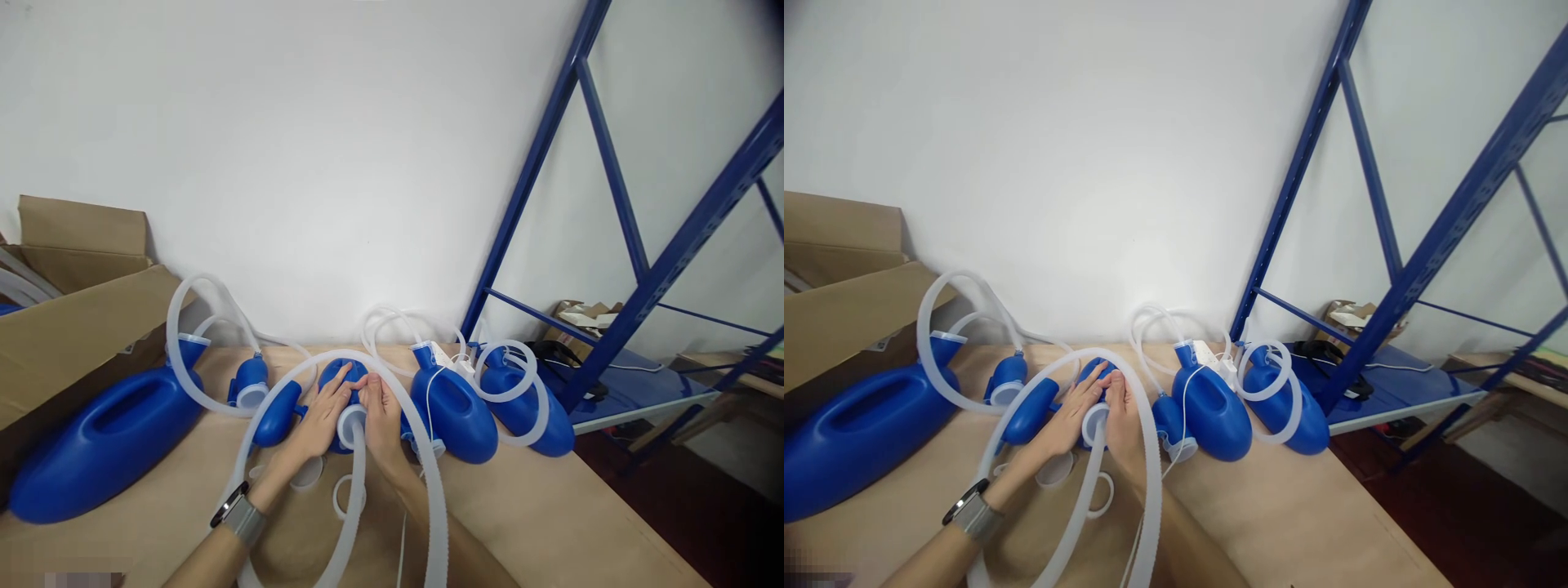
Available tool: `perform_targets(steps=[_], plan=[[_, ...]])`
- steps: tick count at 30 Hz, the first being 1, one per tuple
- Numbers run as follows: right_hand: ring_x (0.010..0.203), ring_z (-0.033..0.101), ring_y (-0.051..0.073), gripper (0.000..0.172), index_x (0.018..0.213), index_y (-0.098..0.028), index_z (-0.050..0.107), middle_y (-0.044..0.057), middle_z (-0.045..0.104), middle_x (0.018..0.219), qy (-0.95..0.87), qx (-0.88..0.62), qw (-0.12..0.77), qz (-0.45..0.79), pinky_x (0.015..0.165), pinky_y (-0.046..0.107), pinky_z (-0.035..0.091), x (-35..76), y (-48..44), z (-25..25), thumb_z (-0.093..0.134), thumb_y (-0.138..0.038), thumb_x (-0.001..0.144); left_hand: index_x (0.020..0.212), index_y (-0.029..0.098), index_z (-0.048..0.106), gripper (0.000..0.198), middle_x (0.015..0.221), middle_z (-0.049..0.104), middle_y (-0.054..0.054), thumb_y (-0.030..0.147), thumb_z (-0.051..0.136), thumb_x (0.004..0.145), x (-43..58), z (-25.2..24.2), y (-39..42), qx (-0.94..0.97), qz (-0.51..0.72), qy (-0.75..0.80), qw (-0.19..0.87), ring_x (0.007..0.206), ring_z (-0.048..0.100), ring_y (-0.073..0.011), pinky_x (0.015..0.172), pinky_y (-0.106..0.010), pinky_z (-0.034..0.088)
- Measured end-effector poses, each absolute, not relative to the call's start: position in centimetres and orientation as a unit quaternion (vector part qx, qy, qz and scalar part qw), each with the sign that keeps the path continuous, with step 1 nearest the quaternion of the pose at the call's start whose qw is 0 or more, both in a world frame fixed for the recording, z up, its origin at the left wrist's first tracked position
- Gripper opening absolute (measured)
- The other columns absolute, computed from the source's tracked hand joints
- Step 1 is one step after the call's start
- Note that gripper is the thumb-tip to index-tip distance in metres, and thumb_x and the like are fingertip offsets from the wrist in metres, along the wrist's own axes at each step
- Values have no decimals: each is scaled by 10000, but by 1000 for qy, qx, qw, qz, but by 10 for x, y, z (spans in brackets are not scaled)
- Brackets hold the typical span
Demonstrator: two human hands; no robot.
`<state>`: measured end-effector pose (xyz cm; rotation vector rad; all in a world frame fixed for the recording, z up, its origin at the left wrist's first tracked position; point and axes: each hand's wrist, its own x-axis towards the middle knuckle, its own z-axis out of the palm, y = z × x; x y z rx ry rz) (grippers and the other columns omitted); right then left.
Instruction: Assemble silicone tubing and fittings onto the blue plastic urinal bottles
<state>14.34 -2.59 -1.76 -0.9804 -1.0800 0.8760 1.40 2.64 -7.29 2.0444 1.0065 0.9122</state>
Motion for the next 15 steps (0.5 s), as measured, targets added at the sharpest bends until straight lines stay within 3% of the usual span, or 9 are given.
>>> perform_targets(steps=[7,15], plan=[[461,199,107,563,750,-241,531,-109,228,501,-395,-382,731,405,461,274,253,140,-24,-9,551,-790,878,1449,268,586,533,1726,287,-52,485,256,1091,16,-65,21,775,379,369,346,1608,205,-283,1300,-642,4],[437,181,93,536,786,-239,553,-129,209,490,-343,-356,751,438,428,250,246,143,-31,-2,645,-764,845,1346,278,655,565,1737,259,-26,522,215,1088,18,-59,12,774,365,397,332,1598,233,-293,1318,-577,50]])
